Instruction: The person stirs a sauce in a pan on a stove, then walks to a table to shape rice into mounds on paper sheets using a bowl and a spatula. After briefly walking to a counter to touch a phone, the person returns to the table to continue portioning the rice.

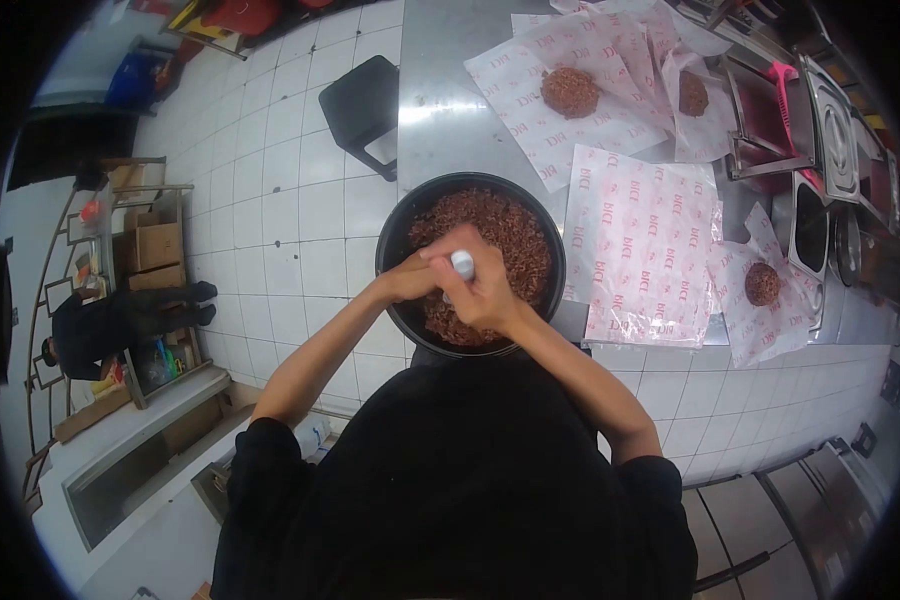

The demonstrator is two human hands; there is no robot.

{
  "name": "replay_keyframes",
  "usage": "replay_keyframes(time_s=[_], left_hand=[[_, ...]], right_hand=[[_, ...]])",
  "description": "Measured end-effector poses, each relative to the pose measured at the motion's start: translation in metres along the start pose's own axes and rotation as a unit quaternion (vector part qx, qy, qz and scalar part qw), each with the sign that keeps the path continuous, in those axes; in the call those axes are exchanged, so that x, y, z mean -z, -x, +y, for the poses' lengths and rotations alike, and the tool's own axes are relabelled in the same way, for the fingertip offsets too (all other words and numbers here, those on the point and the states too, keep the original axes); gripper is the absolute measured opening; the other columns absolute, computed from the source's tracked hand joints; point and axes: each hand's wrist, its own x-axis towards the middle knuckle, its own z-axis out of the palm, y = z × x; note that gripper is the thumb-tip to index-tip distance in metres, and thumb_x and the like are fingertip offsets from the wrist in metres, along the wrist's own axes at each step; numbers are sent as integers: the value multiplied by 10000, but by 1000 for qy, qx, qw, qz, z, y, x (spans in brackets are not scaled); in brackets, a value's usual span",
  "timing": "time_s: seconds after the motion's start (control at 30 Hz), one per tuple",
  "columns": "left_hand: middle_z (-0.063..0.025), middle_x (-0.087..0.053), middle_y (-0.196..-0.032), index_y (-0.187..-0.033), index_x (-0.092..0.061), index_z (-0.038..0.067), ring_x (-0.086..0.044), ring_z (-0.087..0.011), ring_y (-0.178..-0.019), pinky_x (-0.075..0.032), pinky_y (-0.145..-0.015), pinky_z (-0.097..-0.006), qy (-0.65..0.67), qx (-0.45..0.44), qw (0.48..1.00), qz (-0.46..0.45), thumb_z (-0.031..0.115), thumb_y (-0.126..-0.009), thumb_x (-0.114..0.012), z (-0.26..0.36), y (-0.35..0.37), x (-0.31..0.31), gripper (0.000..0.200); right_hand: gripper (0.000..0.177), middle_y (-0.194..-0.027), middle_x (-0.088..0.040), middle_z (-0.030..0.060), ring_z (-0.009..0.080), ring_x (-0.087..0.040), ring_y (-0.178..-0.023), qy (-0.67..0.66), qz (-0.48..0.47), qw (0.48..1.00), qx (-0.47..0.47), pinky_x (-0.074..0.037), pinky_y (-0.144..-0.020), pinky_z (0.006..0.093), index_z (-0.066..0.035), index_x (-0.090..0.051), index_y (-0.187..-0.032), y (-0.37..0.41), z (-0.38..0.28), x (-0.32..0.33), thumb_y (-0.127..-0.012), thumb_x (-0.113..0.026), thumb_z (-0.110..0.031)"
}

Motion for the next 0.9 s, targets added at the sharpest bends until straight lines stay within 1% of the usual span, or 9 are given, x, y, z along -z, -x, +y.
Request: replay_keyframes(time_s=[0.07, 0.23, 0.33, 0.47, 0.5, 0.6, 0.67, 0.87, 0.9], left_hand=[[-149, -535, -1249, -1266, -503, 41, -505, -242, -1175, -403, -967, -350, 11, 5, 1000, 25, 308, -905, -494, 15, 7, -8, 449], [-111, -472, -1334, -1326, -447, 40, -435, -201, -1243, -328, -1040, -320, 92, 46, 994, 48, 288, -948, -463, 42, 17, -6, 453], [-73, -443, -1373, -1378, -389, 26, -393, -182, -1280, -274, -1079, -312, 307, 20, 950, 48, 292, -984, -424, 21, 17, 1, 477], [-107, -295, -1481, -1425, -283, -7, -239, -232, -1381, -175, -1135, -384, 319, -34, 946, -36, 261, -991, -403, -3, 9, 25, 524], [-96, -404, -1397, -1422, -283, 76, -418, -263, -1268, -430, -971, -425, 266, -19, 963, -22, 445, -908, -520, 17, 9, 20, 675], [-127, -490, -1319, -1378, -348, 55, -498, -295, -1197, -456, -929, -470, 122, -102, 986, 54, 494, -870, -553, -54, -16, 47, 703], [-128, -513, -1291, -1346, -394, 50, -513, -291, -1176, -444, -944, -471, 185, 113, 972, 90, 564, -847, -535, 2, -3, 30, 730], [-114, -635, -1015, -1198, -510, 39, -648, -274, -775, -506, -497, -367, 251, 103, 962, 23, 649, -843, -451, 23, -3, 15, 708], [-95, -641, -808, -1058, -568, 52, -617, -242, -604, -476, -448, -348, 250, 101, 963, 27, 653, -851, -428, 14, -13, 20, 651]], right_hand=[[90, -781, -535, 66, 97, -501, -577, -101, 32, 985, -138, -392, -544, 240, -18, -594, -949, -12, -8, 2, -884, -543, -53], [172, -610, -409, -46, 27, -358, -492, -270, -54, 941, -195, -300, -463, 204, -31, -505, -1083, -47, -26, 14, -954, -459, -135], [179, -598, -380, -62, 7, -325, -487, -269, 40, 944, -185, -261, -438, 195, -43, -481, -1114, -54, -38, 14, -954, -450, -117], [248, -638, -495, 0, 56, -463, -569, 22, 173, 979, -103, -397, -512, 247, -79, -512, -1129, -53, -33, 0, -882, -518, -75], [283, -628, -482, 32, 76, -474, -582, 133, 203, 970, -8, -403, -519, 267, -79, -505, -1154, -55, -35, -2, -872, -530, -86], [396, -687, -471, 53, 89, -433, -579, 131, 269, 953, -37, -402, -550, 284, -64, -436, -1254, -54, -35, -8, -872, -538, -90], [397, -863, -533, 127, 105, -469, -634, 101, 321, 942, -3, -412, -593, 289, -49, -400, -1276, -53, -41, -11, -897, -514, -81], [429, -845, -577, 147, 236, -533, -521, 209, 368, 902, 90, -424, -516, 323, -79, -368, -1301, -46, -4, -16, -903, -528, -86], [432, -796, -570, 140, 267, -540, -509, 233, 360, 898, 103, -419, -496, 330, -90, -368, -1302, -45, 5, -16, -901, -529, -81]])
